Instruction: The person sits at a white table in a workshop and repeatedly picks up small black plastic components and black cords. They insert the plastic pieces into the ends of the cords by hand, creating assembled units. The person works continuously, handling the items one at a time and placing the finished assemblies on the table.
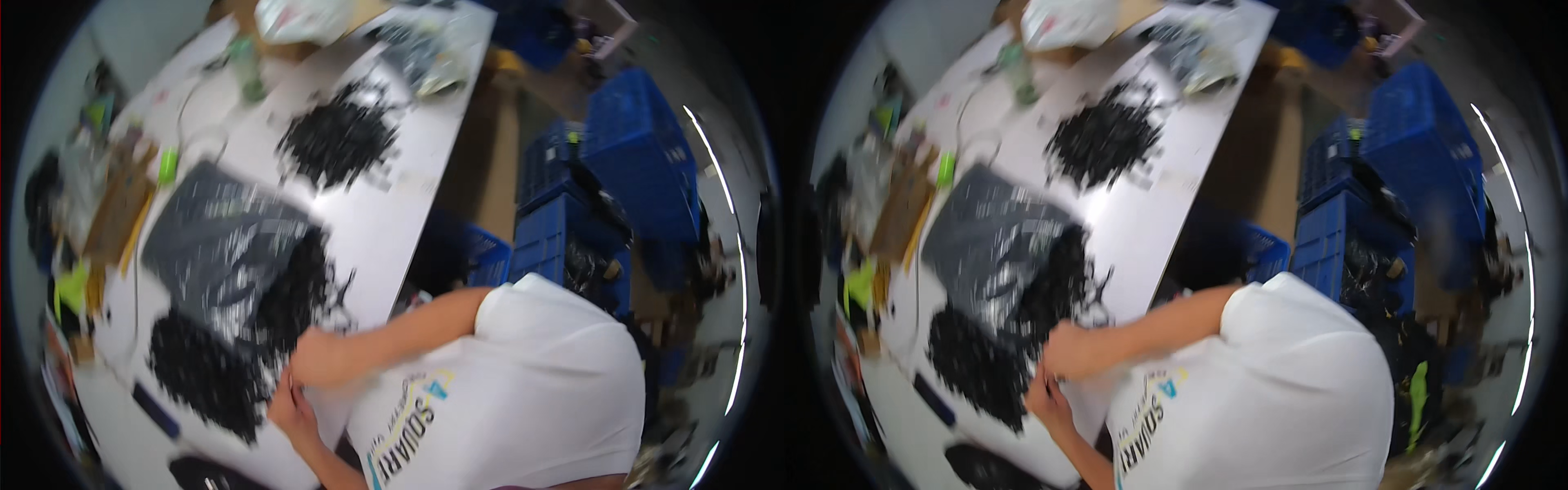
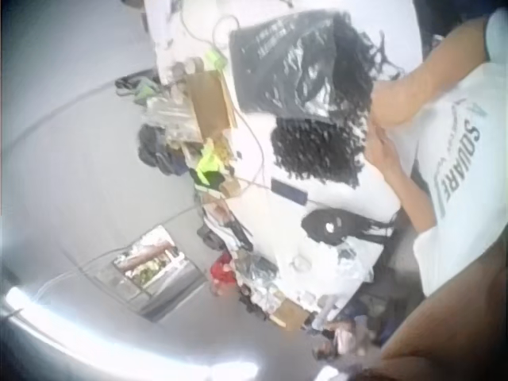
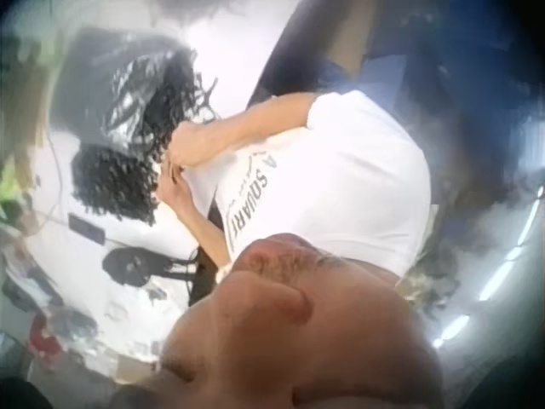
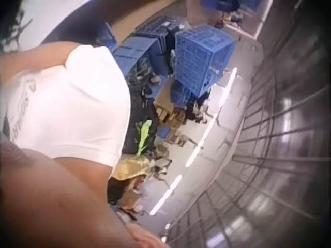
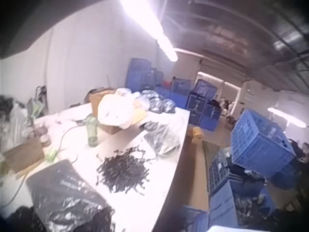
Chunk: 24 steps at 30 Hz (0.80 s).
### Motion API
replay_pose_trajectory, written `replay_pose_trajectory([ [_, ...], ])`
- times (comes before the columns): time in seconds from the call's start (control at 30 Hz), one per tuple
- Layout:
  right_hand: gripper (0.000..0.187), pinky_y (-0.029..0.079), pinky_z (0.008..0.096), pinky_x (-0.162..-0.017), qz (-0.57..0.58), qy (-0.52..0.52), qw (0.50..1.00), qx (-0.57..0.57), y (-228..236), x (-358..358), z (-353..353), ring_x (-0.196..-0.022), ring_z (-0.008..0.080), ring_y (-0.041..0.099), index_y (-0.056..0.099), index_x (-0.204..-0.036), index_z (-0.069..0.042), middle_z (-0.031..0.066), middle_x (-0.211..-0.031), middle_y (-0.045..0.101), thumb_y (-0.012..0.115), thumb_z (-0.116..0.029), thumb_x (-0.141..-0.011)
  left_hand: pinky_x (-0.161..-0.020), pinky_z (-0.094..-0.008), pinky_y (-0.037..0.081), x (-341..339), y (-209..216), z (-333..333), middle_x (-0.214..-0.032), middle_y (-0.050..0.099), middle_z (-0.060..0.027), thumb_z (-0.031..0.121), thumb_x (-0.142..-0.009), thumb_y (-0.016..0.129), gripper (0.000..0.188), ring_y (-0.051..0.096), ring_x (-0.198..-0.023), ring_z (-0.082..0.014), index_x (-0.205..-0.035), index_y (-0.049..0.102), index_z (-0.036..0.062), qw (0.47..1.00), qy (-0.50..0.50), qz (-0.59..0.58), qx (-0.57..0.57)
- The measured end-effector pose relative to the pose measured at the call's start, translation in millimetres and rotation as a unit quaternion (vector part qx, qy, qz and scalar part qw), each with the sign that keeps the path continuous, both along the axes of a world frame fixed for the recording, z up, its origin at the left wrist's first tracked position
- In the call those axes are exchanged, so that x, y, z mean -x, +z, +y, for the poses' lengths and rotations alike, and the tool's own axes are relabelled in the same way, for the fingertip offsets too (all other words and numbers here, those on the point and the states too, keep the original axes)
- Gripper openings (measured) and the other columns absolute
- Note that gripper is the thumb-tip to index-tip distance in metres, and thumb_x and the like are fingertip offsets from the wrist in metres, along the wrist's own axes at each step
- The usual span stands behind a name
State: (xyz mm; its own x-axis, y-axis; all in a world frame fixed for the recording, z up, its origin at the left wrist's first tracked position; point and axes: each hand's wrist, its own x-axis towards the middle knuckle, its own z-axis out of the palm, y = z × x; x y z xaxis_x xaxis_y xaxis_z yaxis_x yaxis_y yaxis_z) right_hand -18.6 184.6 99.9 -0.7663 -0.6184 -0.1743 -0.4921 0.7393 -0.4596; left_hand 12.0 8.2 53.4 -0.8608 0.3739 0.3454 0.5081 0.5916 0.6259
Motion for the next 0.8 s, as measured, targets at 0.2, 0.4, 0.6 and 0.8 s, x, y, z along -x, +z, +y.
replay_pose_trajectory([
  [0.2,0.013,0.046,0.0406,-0.047,0.081,-0.025,0.994,0.065,-3.9,9.7,-8.0,-0.056,0.0273,0.062,0.059,-0.071,-0.007,0.0093,-0.064,0.062,0.059,-0.019,-0.076,-0.048,-0.0262,0.043,17.0,11.6,-5.2,-0.069,0.063,-0.011,-0.004,-0.083,0.06,0.01,0.057,-0.05,-0.0188,-0.091,0.065,-0.001,0.987,0.099,0.115,-0.062],
  [0.4,0.016,0.041,0.0391,-0.043,0.082,0.003,0.992,0.091,7.0,2.9,-2.7,-0.048,0.0261,0.057,0.056,-0.067,-0.007,0.0057,-0.054,0.053,0.062,-0.02,-0.074,-0.042,-0.0185,0.026,-8.7,21.8,19.6,-0.056,0.044,0.0033,0.004,-0.088,0.058,0.008,0.033,-0.043,-0.0031,-0.091,0.054,-0.0019,0.744,0.109,-0.284,-0.595],
  [0.6,0.017,0.041,0.0384,-0.042,0.078,-0.013,0.992,0.094,1.5,6.6,-3.0,-0.047,0.0265,0.056,0.056,-0.062,-0.007,0.0076,-0.054,0.055,0.065,-0.02,-0.067,-0.049,-0.0165,0.034,-18.1,12.0,32.3,-0.061,0.05,0.0029,-0.004,-0.081,0.064,0.013,0.038,-0.049,-0.0014,-0.091,0.055,-0.0032,0.822,0.128,-0.217,-0.511],
  [0.8,0.017,0.039,0.0386,-0.042,0.07,-0.024,0.987,0.146,0.5,8.4,-2.7,-0.045,0.028,0.054,0.054,-0.061,-0.006,0.0086,-0.052,0.054,0.063,-0.017,-0.071,-0.053,-0.0183,0.041,-5.7,10.9,40.5,-0.06,0.057,0.0002,-0.003,-0.079,0.069,0.009,0.049,-0.053,-0.0038,-0.085,0.062,-0.0022,0.9,0.263,-0.022,-0.348],
])
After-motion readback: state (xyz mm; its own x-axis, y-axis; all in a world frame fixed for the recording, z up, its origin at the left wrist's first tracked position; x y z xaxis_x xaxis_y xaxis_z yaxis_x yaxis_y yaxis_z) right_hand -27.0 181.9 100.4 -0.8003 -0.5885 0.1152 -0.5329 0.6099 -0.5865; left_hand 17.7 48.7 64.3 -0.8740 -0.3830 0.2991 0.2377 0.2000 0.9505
